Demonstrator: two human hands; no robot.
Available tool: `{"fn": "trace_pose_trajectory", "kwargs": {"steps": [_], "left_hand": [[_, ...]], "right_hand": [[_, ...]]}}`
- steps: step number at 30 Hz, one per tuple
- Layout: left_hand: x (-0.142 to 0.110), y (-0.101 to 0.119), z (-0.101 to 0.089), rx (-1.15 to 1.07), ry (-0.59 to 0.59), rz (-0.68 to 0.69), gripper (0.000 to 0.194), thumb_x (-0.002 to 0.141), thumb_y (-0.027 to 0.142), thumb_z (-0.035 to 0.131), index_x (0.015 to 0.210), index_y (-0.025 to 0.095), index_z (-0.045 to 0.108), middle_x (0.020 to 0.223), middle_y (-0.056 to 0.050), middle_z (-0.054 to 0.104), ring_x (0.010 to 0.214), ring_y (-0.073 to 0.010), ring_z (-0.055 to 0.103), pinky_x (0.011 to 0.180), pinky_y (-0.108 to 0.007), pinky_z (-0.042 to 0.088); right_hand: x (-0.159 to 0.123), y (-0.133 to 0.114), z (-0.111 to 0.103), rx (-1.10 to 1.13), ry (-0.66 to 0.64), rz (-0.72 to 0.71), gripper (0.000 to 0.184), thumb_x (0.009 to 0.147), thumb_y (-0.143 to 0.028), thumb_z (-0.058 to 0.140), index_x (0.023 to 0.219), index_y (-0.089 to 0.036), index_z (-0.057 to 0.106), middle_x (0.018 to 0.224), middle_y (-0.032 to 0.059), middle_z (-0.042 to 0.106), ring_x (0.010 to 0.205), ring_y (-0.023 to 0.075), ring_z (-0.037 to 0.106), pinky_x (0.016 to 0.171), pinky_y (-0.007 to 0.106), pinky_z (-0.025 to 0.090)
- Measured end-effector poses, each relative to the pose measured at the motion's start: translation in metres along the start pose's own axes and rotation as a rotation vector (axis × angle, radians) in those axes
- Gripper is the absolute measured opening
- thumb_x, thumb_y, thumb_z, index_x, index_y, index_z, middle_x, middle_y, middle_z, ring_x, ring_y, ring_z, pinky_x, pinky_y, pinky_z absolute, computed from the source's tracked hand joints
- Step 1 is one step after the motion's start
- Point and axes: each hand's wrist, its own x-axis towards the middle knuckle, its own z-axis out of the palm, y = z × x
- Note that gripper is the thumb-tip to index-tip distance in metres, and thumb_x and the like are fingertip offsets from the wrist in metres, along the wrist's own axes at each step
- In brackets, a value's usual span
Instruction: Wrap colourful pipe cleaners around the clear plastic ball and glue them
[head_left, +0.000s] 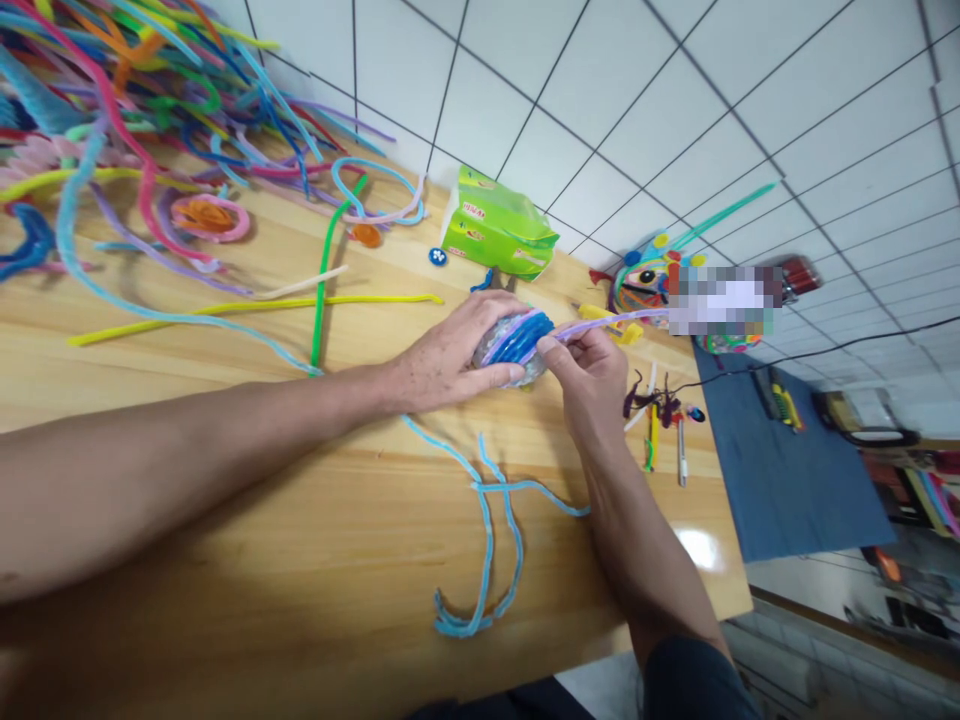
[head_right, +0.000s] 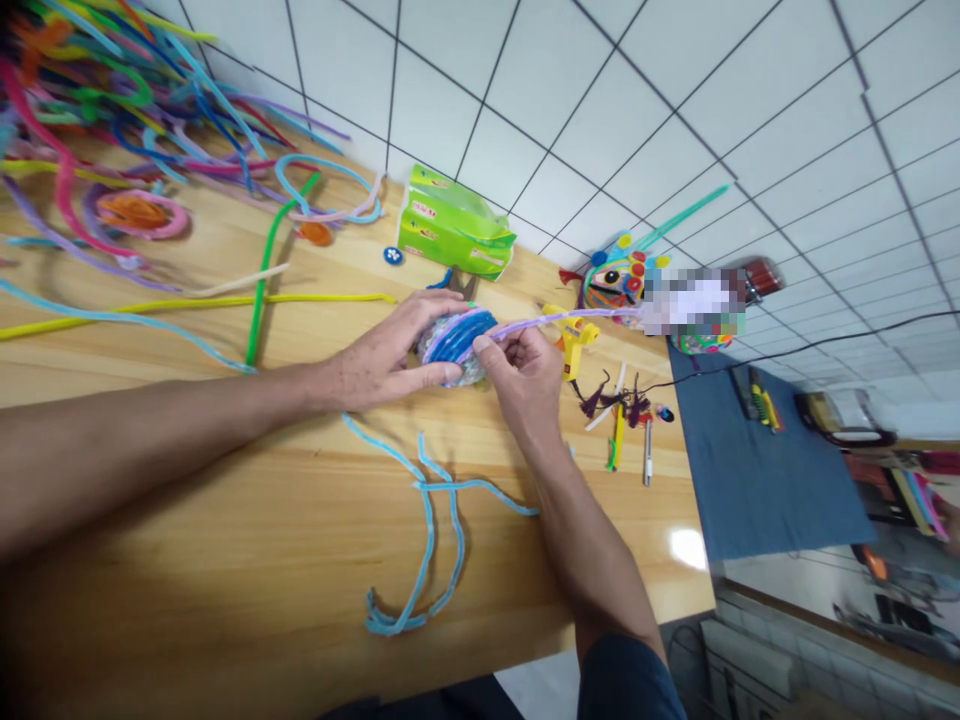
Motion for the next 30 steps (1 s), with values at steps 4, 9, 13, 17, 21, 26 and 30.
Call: {"fn": "trace_pose_trajectory", "kwargs": {"steps": [4, 9, 13, 17, 21, 26, 30], "left_hand": [[0.0003, -0.0002, 0.0006, -0.006, 0.009, 0.002, 0.064, 0.105, 0.059, 0.076, 0.157, 0.025, 0.061, 0.158, -0.017, 0.067, 0.156, -0.0376, 0.061, 0.135, -0.062, 0.050], [-0.0001, -0.0007, -0.0002, 0.000, 0.009, 0.031, 0.064, 0.106, 0.055, 0.078, 0.159, 0.025, 0.059, 0.158, -0.017, 0.067, 0.156, -0.0374, 0.062, 0.134, -0.063, 0.051], [-0.0012, -0.0001, -0.0026, 0.012, -0.019, 0.020, 0.068, 0.102, 0.049, 0.079, 0.161, 0.026, 0.056, 0.162, -0.017, 0.065, 0.159, -0.0379, 0.060, 0.136, -0.063, 0.050], [-0.0021, -0.0017, -0.0027, 0.042, -0.026, 0.046, 0.073, 0.097, 0.038, 0.080, 0.163, 0.025, 0.053, 0.164, -0.018, 0.063, 0.161, -0.0378, 0.057, 0.138, -0.062, 0.049], [-0.0018, -0.0033, -0.0016, 0.054, -0.007, 0.083, 0.073, 0.096, 0.031, 0.079, 0.163, 0.024, 0.051, 0.163, -0.018, 0.063, 0.161, -0.0375, 0.057, 0.138, -0.061, 0.049], [-0.0008, -0.0018, -0.0024, 0.038, -0.013, 0.054, 0.072, 0.094, 0.032, 0.082, 0.160, 0.025, 0.054, 0.163, -0.017, 0.064, 0.161, -0.0383, 0.058, 0.138, -0.062, 0.049], [-0.0009, -0.0016, -0.0027, 0.024, -0.004, 0.043, 0.070, 0.094, 0.034, 0.083, 0.158, 0.026, 0.055, 0.162, -0.017, 0.065, 0.159, -0.0389, 0.060, 0.137, -0.063, 0.049]], "right_hand": [[-0.0010, 0.0002, 0.0008, 0.017, 0.014, -0.001, 0.037, 0.083, -0.058, 0.089, 0.085, -0.029, 0.066, 0.081, 0.0003, 0.070, 0.073, 0.0199, 0.060, 0.067, 0.035, 0.054], [-0.0012, -0.0011, 0.0022, 0.061, 0.032, 0.001, 0.033, 0.081, -0.051, 0.090, 0.083, -0.029, 0.066, 0.078, -0.0010, 0.069, 0.071, 0.0191, 0.060, 0.064, 0.034, 0.052], [-0.0013, -0.0023, 0.0035, 0.075, 0.043, 0.007, 0.029, 0.079, -0.048, 0.089, 0.083, -0.029, 0.068, 0.075, -0.0018, 0.067, 0.070, 0.0184, 0.059, 0.064, 0.034, 0.052], [-0.0011, -0.0022, 0.0048, 0.102, 0.055, 0.005, 0.027, 0.077, -0.045, 0.087, 0.081, -0.028, 0.067, 0.073, -0.0028, 0.065, 0.069, 0.0171, 0.058, 0.064, 0.032, 0.052], [-0.0001, 0.0001, 0.0059, 0.133, 0.069, -0.006, 0.025, 0.077, -0.044, 0.085, 0.080, -0.027, 0.066, 0.075, -0.0030, 0.068, 0.070, 0.0160, 0.059, 0.064, 0.030, 0.051], [0.0001, 0.0003, 0.0063, 0.164, 0.074, -0.004, 0.023, 0.077, -0.041, 0.084, 0.078, -0.026, 0.067, 0.075, -0.0033, 0.069, 0.068, 0.0142, 0.059, 0.064, 0.028, 0.051], [-0.0007, -0.0027, 0.0064, 0.162, 0.088, 0.000, 0.022, 0.077, -0.041, 0.084, 0.078, -0.025, 0.069, 0.071, -0.0038, 0.066, 0.065, 0.0135, 0.056, 0.060, 0.028, 0.048]]}}
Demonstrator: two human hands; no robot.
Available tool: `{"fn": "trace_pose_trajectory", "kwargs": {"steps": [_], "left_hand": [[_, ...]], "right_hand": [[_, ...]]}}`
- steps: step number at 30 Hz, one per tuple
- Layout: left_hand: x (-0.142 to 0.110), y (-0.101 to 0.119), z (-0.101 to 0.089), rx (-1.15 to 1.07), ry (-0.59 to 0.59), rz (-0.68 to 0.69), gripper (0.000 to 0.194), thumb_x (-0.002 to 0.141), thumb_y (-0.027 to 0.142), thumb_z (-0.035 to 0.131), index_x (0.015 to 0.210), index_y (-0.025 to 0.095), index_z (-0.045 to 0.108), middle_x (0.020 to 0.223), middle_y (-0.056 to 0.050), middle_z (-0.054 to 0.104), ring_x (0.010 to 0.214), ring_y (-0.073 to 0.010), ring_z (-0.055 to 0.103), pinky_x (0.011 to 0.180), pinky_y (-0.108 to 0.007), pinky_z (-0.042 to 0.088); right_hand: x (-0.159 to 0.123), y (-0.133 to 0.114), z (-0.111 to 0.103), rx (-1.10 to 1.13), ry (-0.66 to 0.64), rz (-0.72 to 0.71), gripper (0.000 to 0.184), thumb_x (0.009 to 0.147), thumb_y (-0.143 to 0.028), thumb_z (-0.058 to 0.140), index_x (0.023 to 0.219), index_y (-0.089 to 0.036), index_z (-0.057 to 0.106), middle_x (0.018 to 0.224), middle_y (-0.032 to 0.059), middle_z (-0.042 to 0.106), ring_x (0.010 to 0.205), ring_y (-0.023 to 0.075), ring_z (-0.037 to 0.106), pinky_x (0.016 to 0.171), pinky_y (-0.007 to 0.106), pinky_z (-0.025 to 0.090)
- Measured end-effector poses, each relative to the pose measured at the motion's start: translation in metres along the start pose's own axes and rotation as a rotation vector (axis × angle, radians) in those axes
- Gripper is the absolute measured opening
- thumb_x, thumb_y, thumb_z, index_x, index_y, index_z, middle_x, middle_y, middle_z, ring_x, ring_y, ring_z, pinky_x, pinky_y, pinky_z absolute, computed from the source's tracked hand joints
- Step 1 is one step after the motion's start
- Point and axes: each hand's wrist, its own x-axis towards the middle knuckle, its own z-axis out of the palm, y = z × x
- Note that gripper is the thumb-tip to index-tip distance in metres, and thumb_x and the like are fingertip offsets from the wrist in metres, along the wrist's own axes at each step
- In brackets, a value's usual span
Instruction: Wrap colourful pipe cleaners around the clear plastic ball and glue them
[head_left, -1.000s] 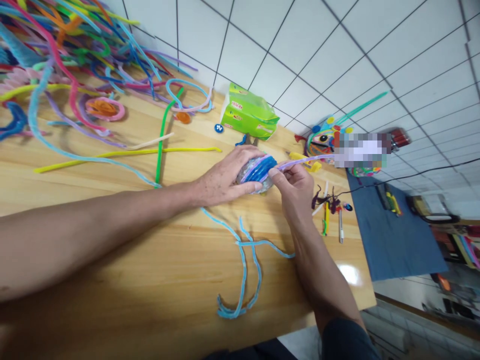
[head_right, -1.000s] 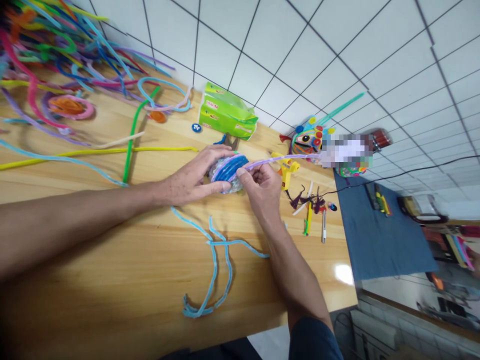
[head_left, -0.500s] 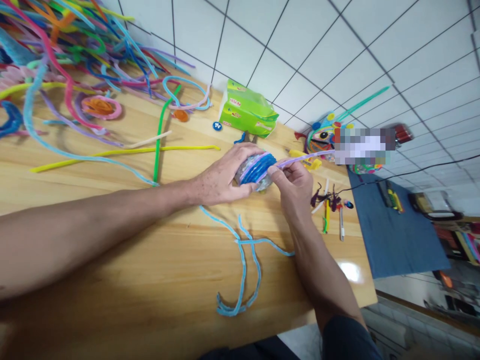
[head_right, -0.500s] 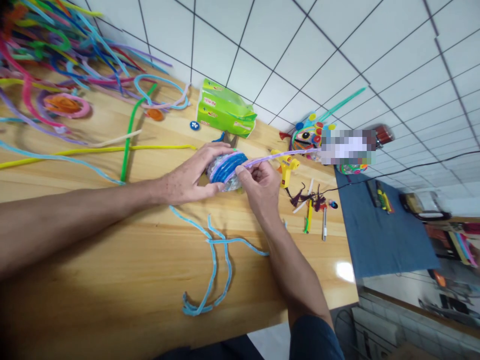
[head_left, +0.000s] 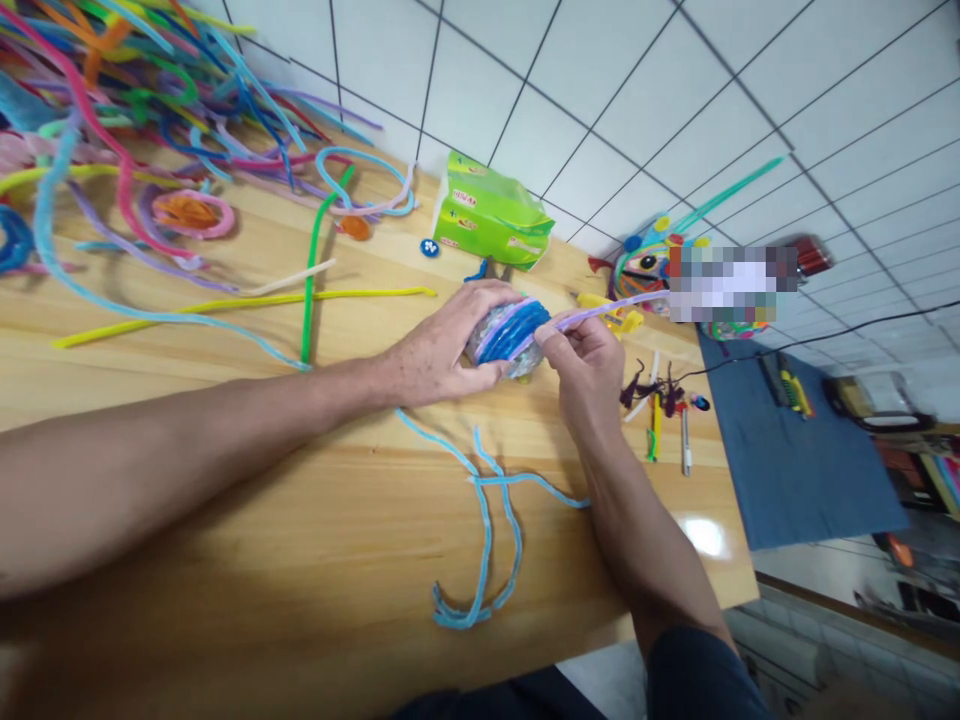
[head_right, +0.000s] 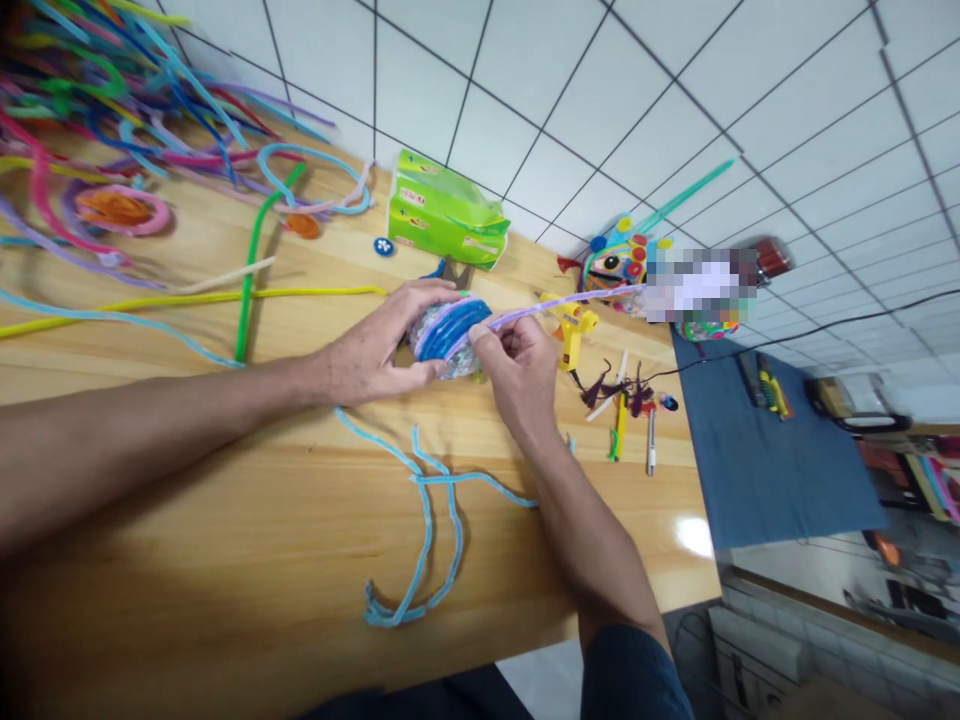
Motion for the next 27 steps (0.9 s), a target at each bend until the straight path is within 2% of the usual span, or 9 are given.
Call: {"fn": "trace_pose_trajectory", "kwargs": {"steps": [4, 8, 17, 27], "left_hand": [[-0.001, -0.001, 0.000, 0.027, -0.001, 0.052, 0.072, 0.096, 0.033, 0.080, 0.162, 0.023, 0.052, 0.162, -0.019, 0.063, 0.158, -0.0376, 0.060, 0.135, -0.061, 0.052], [0.000, -0.002, 0.000, 0.044, -0.012, 0.039, 0.073, 0.096, 0.033, 0.081, 0.162, 0.024, 0.051, 0.162, -0.018, 0.064, 0.158, -0.0370, 0.060, 0.134, -0.060, 0.052], [0.000, -0.001, 0.000, 0.042, -0.017, 0.044, 0.072, 0.096, 0.032, 0.080, 0.162, 0.025, 0.052, 0.162, -0.017, 0.064, 0.160, -0.0379, 0.058, 0.136, -0.062, 0.050], [-0.001, -0.005, 0.000, -0.004, -0.060, 0.018, 0.072, 0.103, 0.049, 0.076, 0.166, 0.027, 0.050, 0.169, -0.018, 0.060, 0.166, -0.0411, 0.054, 0.139, -0.068, 0.045]], "right_hand": [[0.000, -0.001, 0.000, -0.010, 0.003, -0.004, 0.021, 0.077, -0.041, 0.083, 0.079, -0.024, 0.070, 0.068, -0.0046, 0.064, 0.062, 0.0127, 0.053, 0.058, 0.027, 0.045], [0.000, 0.001, 0.001, -0.012, 0.010, -0.011, 0.022, 0.077, -0.042, 0.083, 0.079, -0.024, 0.070, 0.068, -0.0044, 0.064, 0.062, 0.0126, 0.053, 0.058, 0.027, 0.044], [-0.001, 0.004, -0.001, -0.028, -0.009, -0.005, 0.025, 0.079, -0.045, 0.085, 0.082, -0.025, 0.069, 0.071, -0.0038, 0.065, 0.065, 0.0141, 0.057, 0.060, 0.028, 0.048], [-0.002, 0.009, 0.000, -0.038, -0.001, -0.053, 0.021, 0.081, -0.042, 0.084, 0.081, -0.027, 0.070, 0.070, -0.0044, 0.064, 0.065, 0.0146, 0.056, 0.060, 0.029, 0.047]]}}
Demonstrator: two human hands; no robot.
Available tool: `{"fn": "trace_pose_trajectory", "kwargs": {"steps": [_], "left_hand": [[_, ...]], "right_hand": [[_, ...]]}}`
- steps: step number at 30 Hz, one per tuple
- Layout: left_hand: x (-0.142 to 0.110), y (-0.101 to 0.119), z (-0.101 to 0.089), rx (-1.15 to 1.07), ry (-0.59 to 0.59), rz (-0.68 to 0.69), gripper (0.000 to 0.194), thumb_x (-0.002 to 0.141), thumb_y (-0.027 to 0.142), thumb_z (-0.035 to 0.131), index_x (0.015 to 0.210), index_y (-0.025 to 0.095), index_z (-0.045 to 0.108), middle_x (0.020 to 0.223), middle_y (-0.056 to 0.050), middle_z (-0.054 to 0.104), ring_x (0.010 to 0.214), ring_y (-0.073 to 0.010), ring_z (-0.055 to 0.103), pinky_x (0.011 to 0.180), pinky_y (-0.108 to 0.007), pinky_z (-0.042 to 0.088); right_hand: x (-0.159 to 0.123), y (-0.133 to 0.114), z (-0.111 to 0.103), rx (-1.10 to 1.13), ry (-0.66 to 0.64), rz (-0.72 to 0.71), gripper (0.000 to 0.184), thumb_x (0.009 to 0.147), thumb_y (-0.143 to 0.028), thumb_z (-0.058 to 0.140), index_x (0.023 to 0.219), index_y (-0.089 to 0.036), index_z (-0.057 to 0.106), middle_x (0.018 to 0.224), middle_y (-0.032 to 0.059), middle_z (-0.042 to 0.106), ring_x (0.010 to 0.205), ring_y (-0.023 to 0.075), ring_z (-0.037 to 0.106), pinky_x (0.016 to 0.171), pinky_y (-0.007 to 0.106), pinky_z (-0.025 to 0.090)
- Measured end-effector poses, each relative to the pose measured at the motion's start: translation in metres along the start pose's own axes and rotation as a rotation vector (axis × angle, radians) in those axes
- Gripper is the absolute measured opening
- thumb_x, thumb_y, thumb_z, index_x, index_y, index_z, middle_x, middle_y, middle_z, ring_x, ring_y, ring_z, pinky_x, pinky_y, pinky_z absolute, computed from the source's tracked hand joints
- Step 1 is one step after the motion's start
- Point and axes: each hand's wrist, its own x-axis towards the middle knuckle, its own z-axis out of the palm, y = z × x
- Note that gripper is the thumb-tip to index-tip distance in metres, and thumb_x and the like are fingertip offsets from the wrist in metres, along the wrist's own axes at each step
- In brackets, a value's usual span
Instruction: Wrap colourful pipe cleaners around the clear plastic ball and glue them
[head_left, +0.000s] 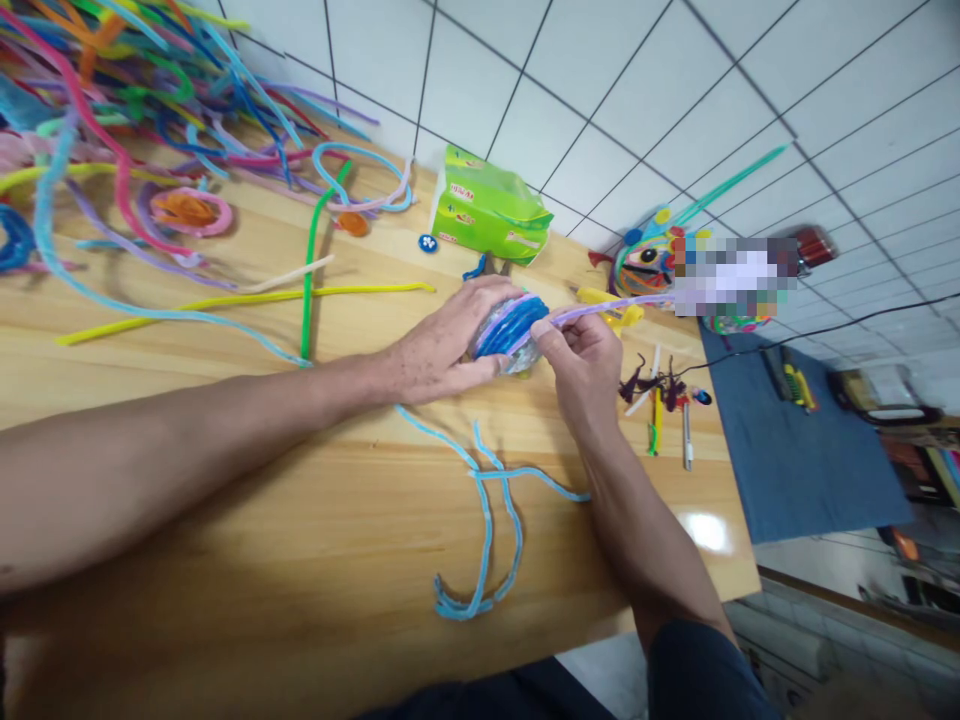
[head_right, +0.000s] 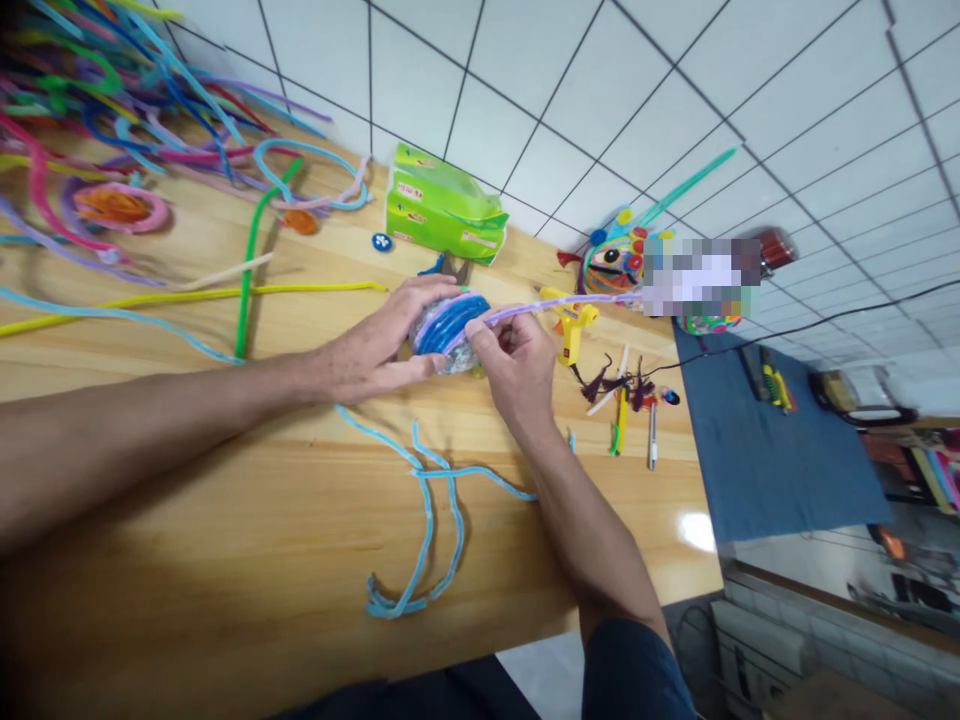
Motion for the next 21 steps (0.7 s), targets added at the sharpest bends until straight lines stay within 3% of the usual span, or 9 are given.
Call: {"fn": "trace_pose_trajectory", "kwargs": {"steps": [14, 21], "left_hand": [[0.0017, 0.0019, -0.0007, 0.006, 0.007, -0.017, 0.072, 0.101, 0.050, 0.078, 0.163, 0.026, 0.052, 0.166, -0.019, 0.061, 0.163, -0.0408, 0.055, 0.139, -0.066, 0.046], [0.0009, 0.0050, -0.0018, 0.049, 0.005, -0.045, 0.066, 0.107, 0.056, 0.069, 0.162, 0.025, 0.052, 0.165, -0.018, 0.061, 0.160, -0.0358, 0.057, 0.137, -0.059, 0.048]], "right_hand": [[-0.0005, -0.0049, 0.0006, 0.001, -0.005, 0.025, 0.023, 0.078, -0.042, 0.083, 0.084, -0.026, 0.068, 0.070, -0.0056, 0.062, 0.065, 0.0138, 0.055, 0.060, 0.028, 0.046], [-0.0034, -0.0077, 0.0016, -0.017, -0.035, 0.016, 0.027, 0.082, -0.041, 0.087, 0.085, -0.026, 0.065, 0.072, -0.0054, 0.060, 0.066, 0.0133, 0.054, 0.061, 0.028, 0.046]]}}
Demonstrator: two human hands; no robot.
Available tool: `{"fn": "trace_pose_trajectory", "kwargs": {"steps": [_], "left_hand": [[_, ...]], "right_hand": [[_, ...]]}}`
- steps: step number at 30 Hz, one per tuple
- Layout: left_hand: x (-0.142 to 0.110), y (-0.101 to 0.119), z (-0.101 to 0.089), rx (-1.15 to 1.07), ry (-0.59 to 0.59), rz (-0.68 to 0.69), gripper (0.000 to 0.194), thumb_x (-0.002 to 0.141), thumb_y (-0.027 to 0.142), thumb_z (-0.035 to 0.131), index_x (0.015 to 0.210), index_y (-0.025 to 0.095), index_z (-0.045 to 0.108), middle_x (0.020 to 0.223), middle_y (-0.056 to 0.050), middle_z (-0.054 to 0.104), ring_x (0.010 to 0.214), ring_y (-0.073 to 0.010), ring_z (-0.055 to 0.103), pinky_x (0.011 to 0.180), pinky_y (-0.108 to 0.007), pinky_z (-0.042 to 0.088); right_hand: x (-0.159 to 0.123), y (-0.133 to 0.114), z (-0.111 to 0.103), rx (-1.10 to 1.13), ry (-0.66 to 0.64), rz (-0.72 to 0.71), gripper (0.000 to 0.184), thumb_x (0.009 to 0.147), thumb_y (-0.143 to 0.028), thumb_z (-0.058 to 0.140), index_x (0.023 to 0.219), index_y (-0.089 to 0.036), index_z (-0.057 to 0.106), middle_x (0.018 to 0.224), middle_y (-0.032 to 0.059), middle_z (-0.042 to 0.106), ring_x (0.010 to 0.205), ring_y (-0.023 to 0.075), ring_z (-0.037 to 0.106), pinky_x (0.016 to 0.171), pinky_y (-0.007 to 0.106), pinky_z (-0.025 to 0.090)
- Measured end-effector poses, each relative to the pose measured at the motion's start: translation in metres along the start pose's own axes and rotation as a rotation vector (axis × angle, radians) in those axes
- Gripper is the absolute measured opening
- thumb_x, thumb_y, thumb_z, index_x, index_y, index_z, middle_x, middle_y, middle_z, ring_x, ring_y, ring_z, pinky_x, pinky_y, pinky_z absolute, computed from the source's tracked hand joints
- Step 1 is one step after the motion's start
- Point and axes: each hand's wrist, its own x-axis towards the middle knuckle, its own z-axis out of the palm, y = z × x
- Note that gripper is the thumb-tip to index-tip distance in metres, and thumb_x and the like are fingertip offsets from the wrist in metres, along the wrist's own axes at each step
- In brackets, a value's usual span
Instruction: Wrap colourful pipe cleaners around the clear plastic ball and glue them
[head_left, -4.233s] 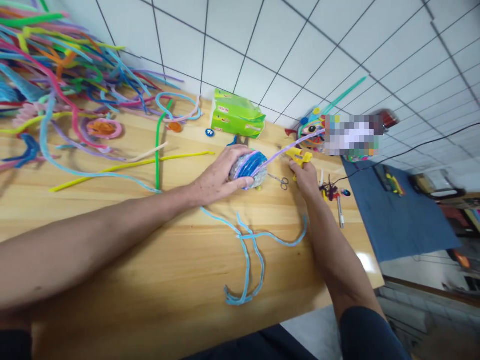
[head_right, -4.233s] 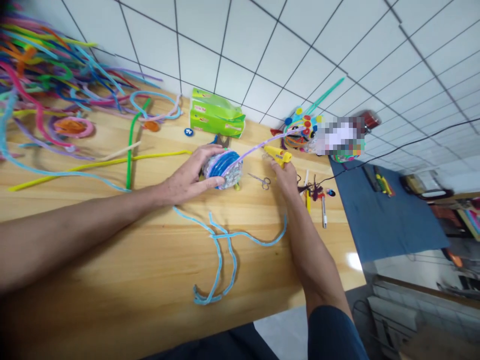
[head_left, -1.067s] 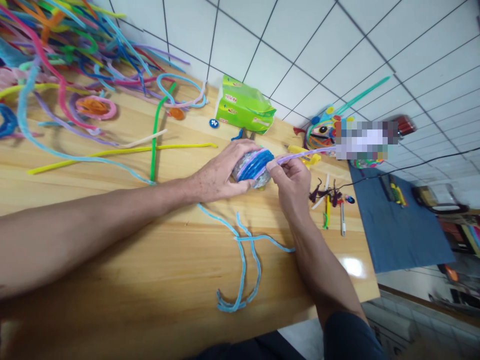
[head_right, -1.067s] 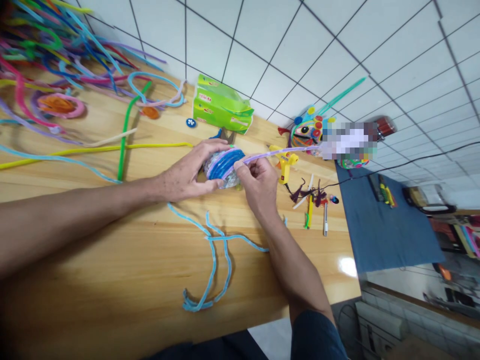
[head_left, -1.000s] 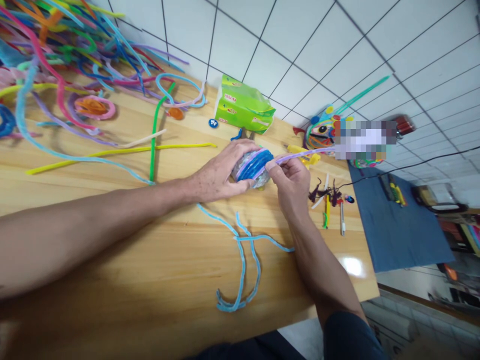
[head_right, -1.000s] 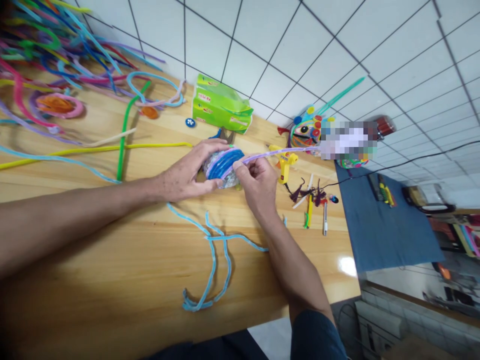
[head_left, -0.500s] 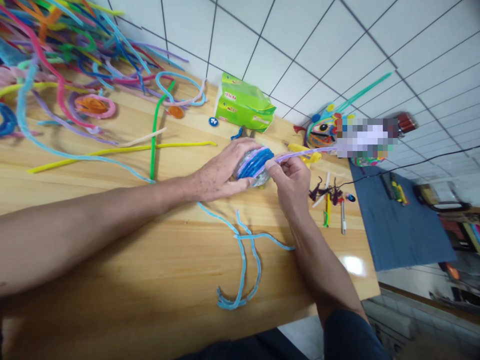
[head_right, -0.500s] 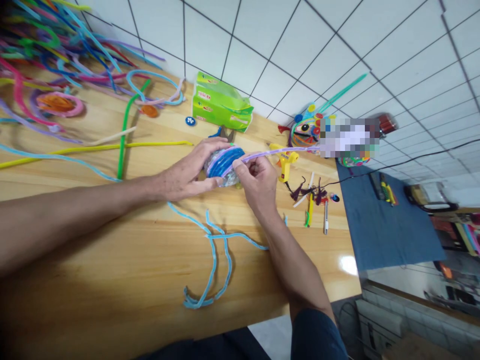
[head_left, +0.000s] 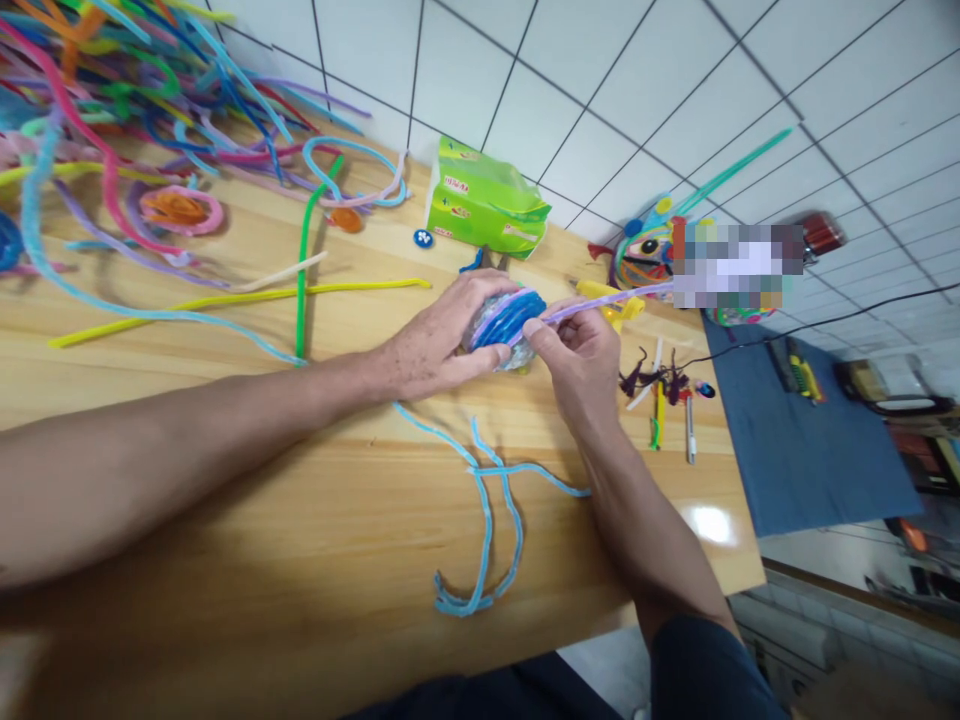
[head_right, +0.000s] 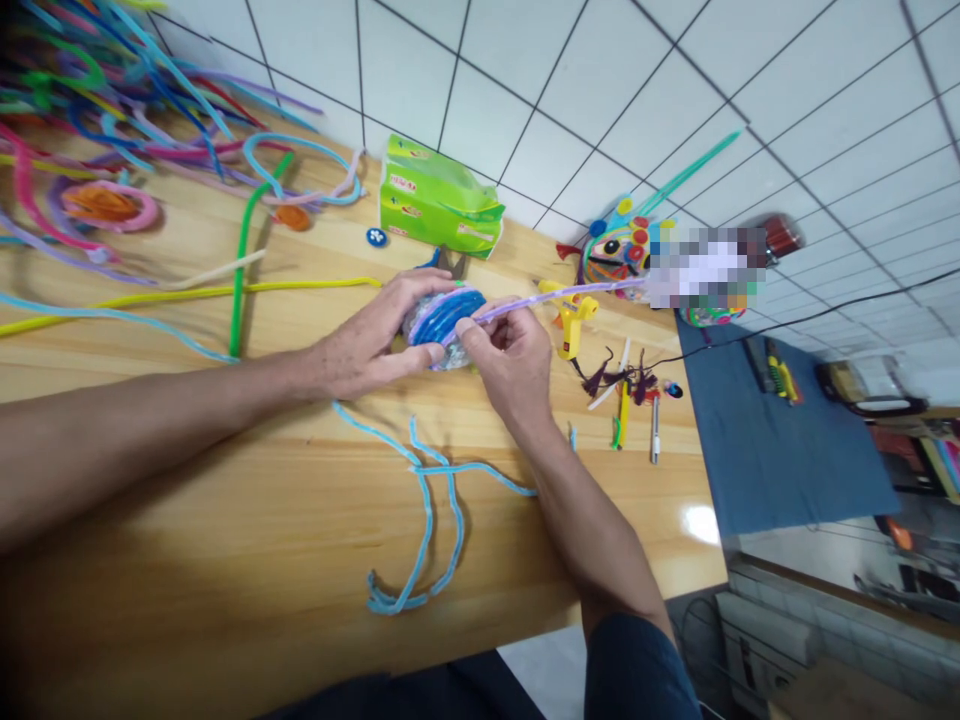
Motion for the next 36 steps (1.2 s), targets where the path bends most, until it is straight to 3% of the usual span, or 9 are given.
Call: {"fn": "trace_pose_trajectory", "kwargs": {"steps": [9, 14, 26, 32, 36], "left_hand": [[-0.0009, 0.0037, 0.0018, 0.037, 0.039, -0.016, 0.059, 0.109, 0.047, 0.069, 0.160, 0.022, 0.053, 0.161, -0.018, 0.063, 0.155, -0.0349, 0.061, 0.134, -0.057, 0.051], [-0.0010, 0.0027, 0.0017, 0.033, 0.039, -0.047, 0.060, 0.110, 0.052, 0.067, 0.161, 0.023, 0.054, 0.165, -0.018, 0.062, 0.158, -0.0348, 0.060, 0.135, -0.057, 0.051], [-0.0009, 0.0024, 0.0016, 0.015, 0.039, -0.049, 0.059, 0.109, 0.054, 0.068, 0.160, 0.025, 0.058, 0.165, -0.016, 0.064, 0.160, -0.0359, 0.059, 0.137, -0.061, 0.050], [0.0010, 0.0068, -0.0028, -0.009, 0.014, -0.040, 0.054, 0.114, 0.055, 0.058, 0.159, 0.025, 0.059, 0.164, -0.017, 0.065, 0.160, -0.0365, 0.060, 0.138, -0.062, 0.048], [0.0012, 0.0047, -0.0048, -0.004, -0.015, -0.020, 0.060, 0.110, 0.055, 0.064, 0.162, 0.027, 0.057, 0.165, -0.016, 0.063, 0.163, -0.0381, 0.056, 0.139, -0.064, 0.047]], "right_hand": [[-0.0010, -0.0026, 0.0019, 0.013, -0.011, -0.038, 0.026, 0.085, -0.038, 0.088, 0.084, -0.026, 0.065, 0.072, -0.0056, 0.058, 0.065, 0.0130, 0.052, 0.060, 0.028, 0.045], [0.0005, -0.0042, 0.0001, 0.023, -0.024, -0.011, 0.029, 0.085, -0.045, 0.088, 0.083, -0.026, 0.066, 0.075, -0.0043, 0.060, 0.069, 0.0138, 0.057, 0.064, 0.029, 0.050], [-0.0007, -0.0035, 0.0029, -0.013, 0.007, -0.028, 0.022, 0.083, -0.038, 0.085, 0.081, -0.026, 0.067, 0.069, -0.0047, 0.059, 0.065, 0.0136, 0.051, 0.058, 0.029, 0.043], [0.0001, -0.0026, 0.0023, 0.012, 0.012, -0.027, 0.023, 0.082, -0.038, 0.087, 0.080, -0.026, 0.067, 0.068, -0.0049, 0.058, 0.064, 0.0137, 0.051, 0.058, 0.029, 0.043], [0.0001, -0.0013, 0.0023, 0.003, 0.021, -0.023, 0.024, 0.081, -0.040, 0.087, 0.079, -0.027, 0.067, 0.069, -0.0042, 0.058, 0.066, 0.0140, 0.051, 0.058, 0.029, 0.044]]}}
